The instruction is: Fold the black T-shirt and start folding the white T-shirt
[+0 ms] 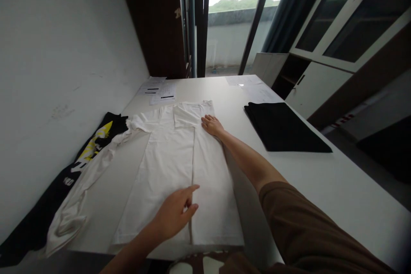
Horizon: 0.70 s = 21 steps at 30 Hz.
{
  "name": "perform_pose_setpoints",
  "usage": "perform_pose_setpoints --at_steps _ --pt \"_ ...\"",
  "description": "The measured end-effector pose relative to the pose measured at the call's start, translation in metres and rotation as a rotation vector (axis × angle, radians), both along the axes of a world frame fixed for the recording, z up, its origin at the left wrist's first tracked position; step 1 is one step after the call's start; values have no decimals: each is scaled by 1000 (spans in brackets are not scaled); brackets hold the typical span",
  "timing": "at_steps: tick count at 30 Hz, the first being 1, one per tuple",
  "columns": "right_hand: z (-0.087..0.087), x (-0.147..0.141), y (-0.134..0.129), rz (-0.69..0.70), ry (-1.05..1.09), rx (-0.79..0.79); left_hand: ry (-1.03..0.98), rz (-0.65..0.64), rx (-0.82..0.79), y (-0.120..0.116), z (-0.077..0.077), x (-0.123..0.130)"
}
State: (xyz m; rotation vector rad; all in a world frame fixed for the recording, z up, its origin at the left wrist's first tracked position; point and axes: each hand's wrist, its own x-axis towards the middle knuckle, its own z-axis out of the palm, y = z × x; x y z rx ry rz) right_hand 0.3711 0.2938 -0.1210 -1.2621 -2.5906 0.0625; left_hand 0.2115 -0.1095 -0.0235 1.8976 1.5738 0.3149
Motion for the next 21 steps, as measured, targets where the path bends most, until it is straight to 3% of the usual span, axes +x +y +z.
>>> perform_pose_setpoints --at_steps 3,7,16,21 --pt "-2 2 2 -15 -25 -22 172 -48 270 7 -22 5" --pt "-4 8 6 -32 -52 -62 309 -208 348 1 -40 2" --pt "-5 18 7 -100 -67 -153 352 -473 391 -26 -25 -9" --pt "4 18 -3 -124 -23 -106 276 -561 398 -23 -14 -6"
